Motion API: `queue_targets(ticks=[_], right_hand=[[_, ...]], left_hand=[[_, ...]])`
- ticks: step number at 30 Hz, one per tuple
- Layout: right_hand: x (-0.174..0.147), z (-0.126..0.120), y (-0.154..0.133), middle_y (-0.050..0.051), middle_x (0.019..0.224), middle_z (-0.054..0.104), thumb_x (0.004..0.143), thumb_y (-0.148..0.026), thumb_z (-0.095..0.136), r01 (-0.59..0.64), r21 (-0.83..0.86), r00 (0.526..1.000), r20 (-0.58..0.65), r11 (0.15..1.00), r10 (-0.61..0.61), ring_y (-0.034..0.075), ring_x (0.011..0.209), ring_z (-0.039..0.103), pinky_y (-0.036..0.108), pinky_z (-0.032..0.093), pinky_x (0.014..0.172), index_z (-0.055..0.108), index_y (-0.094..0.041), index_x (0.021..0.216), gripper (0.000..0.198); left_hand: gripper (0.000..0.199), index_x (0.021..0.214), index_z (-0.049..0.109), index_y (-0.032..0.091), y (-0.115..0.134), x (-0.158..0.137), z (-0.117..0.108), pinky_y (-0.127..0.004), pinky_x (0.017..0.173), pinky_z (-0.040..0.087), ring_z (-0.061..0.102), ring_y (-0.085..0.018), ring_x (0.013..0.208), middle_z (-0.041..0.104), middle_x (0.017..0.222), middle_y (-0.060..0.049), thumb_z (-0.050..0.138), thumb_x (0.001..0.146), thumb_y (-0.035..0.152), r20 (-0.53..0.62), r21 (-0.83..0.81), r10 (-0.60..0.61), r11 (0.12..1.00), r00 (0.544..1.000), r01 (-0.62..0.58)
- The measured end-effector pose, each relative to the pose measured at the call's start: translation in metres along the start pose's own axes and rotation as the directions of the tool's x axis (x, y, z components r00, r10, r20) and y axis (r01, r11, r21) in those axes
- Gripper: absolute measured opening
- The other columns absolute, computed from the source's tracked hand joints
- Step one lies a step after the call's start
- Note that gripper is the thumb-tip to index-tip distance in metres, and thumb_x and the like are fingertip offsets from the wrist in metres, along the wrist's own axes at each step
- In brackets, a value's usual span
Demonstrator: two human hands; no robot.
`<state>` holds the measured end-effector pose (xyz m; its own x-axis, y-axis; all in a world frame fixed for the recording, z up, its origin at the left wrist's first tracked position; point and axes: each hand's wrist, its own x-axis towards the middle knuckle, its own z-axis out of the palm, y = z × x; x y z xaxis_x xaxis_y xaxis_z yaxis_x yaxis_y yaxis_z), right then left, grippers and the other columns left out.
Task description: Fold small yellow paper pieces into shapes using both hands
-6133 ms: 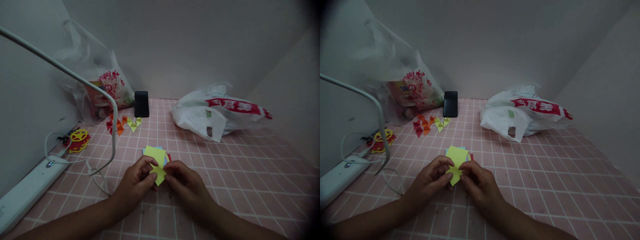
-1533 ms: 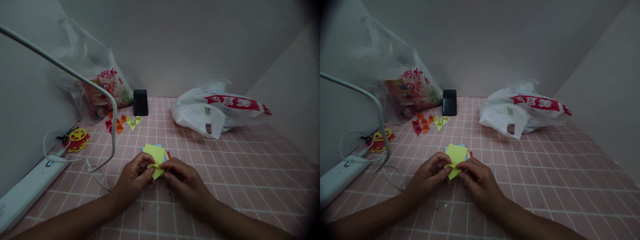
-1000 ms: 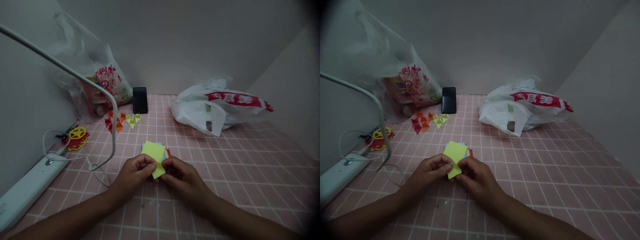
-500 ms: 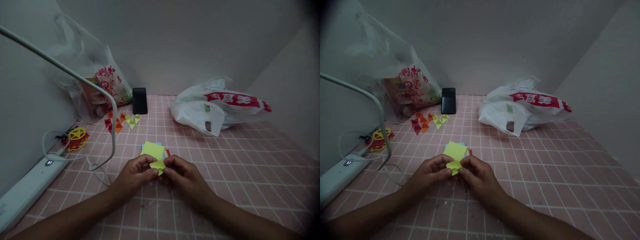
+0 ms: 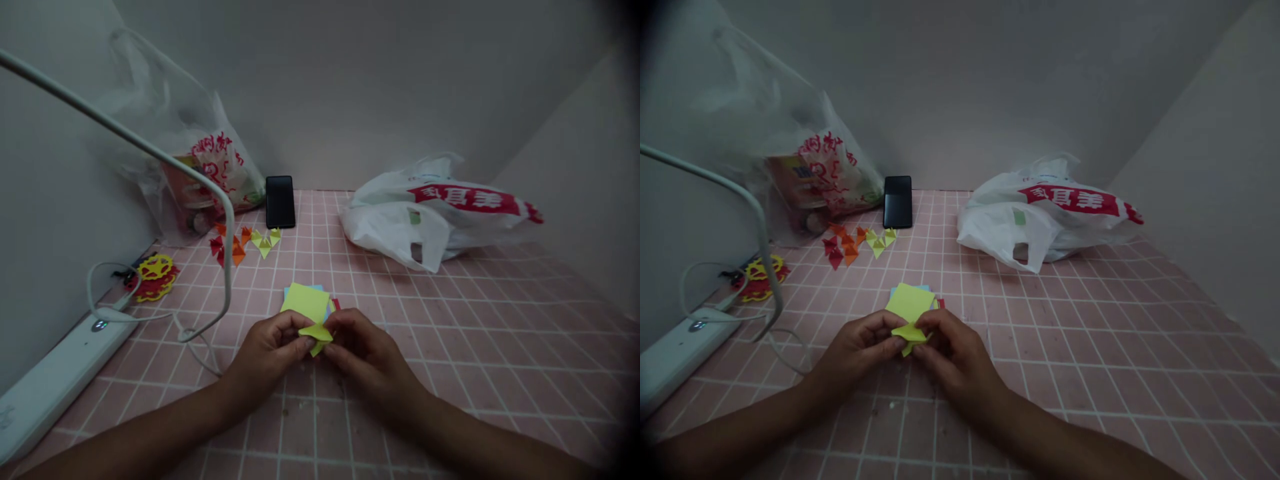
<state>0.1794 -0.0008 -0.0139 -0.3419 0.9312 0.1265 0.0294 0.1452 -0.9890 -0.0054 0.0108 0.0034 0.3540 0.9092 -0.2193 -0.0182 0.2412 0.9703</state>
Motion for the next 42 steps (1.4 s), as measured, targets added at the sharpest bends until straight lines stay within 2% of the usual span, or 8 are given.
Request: queue_targets(ticks=[3,6,16,20,23,30,38,42], right_hand=[[0.001,-0.001,-0.004,0.002,0.087,0.061,0.088,-0.015,0.058,0.119,-0.169,0.993,0.026,0.978,-0.117,0.016,0.081,0.058,0.03,0.044,0.072,0.063,-0.023,0.094,0.011],[0.002,-0.001,-0.007,0.002,0.083,0.062,0.089,-0.013,0.057,0.124,-0.208,0.992,0.013,0.97,-0.124,0.016,0.079,0.058,0.03,0.044,0.071,0.064,-0.021,0.087,0.012],[0.0,0.002,-0.01,0.001,0.08,0.062,0.088,-0.015,0.058,0.04,-0.095,0.999,-0.022,0.995,-0.042,0.015,0.075,0.058,0.029,0.045,0.068,0.062,-0.02,0.08,0.011],[0.0,0.002,-0.011,0.002,0.08,0.061,0.088,-0.016,0.059,0.012,-0.101,0.999,-0.03,0.995,-0.015,0.016,0.076,0.057,0.03,0.044,0.069,0.061,-0.019,0.078,0.011],[0.0,0.002,-0.011,0.001,0.08,0.059,0.088,-0.017,0.061,0.02,-0.115,0.998,-0.049,0.993,-0.026,0.015,0.074,0.056,0.029,0.043,0.067,0.06,-0.02,0.079,0.009],[0.001,0.002,-0.014,0.002,0.084,0.059,0.086,-0.014,0.061,0.072,-0.131,0.993,-0.081,0.989,-0.083,0.017,0.081,0.056,0.031,0.044,0.076,0.061,-0.02,0.077,0.011],[-0.004,0.003,-0.013,0.002,0.079,0.059,0.086,-0.019,0.061,-0.076,-0.064,0.993,-0.096,0.995,0.069,0.016,0.074,0.056,0.03,0.045,0.069,0.06,-0.019,0.076,0.01],[-0.004,0.004,-0.011,0.002,0.079,0.059,0.085,-0.019,0.062,-0.09,-0.017,0.991,-0.1,0.996,0.088,0.016,0.074,0.056,0.031,0.045,0.069,0.059,-0.019,0.075,0.011]], left_hand=[[0.013,0.085,0.065,0.015,0.001,-0.002,0.001,-0.025,0.064,0.044,0.058,-0.013,0.067,0.064,0.071,0.0,0.065,0.076,0.024,0.017,0.037,0.026,0.999,1.0,-0.026],[0.012,0.085,0.065,0.016,0.001,-0.003,0.003,-0.025,0.065,0.046,0.06,-0.014,0.069,0.066,0.073,-0.001,0.065,0.077,0.024,0.028,0.073,0.045,0.996,0.999,-0.047],[0.01,0.08,0.066,0.016,0.002,-0.006,0.005,-0.024,0.062,0.047,0.061,-0.014,0.065,0.068,0.069,-0.001,0.065,0.079,0.025,-0.006,0.147,0.078,0.986,0.997,-0.076],[0.01,0.079,0.066,0.016,0.001,-0.007,0.005,-0.024,0.06,0.047,0.061,-0.014,0.063,0.068,0.067,-0.001,0.065,0.079,0.026,-0.028,0.162,0.086,0.984,0.996,-0.08],[0.011,0.076,0.066,0.016,0.002,-0.007,0.005,-0.023,0.058,0.046,0.06,-0.013,0.061,0.067,0.065,-0.002,0.065,0.078,0.027,-0.052,0.208,0.085,0.976,0.995,-0.072],[0.016,0.076,0.066,0.015,0.003,-0.008,0.006,-0.023,0.056,0.043,0.057,-0.013,0.059,0.065,0.064,-0.002,0.065,0.08,0.031,-0.047,0.28,0.079,0.958,0.996,-0.063],[0.018,0.075,0.066,0.016,-0.001,-0.01,0.006,-0.024,0.057,0.043,0.057,-0.013,0.06,0.065,0.065,-0.002,0.064,0.08,0.033,-0.057,0.289,0.076,0.956,0.995,-0.056],[0.018,0.074,0.066,0.016,-0.001,-0.01,0.007,-0.024,0.057,0.043,0.057,-0.013,0.061,0.065,0.066,-0.002,0.064,0.081,0.032,-0.067,0.307,0.08,0.95,0.995,-0.056]])
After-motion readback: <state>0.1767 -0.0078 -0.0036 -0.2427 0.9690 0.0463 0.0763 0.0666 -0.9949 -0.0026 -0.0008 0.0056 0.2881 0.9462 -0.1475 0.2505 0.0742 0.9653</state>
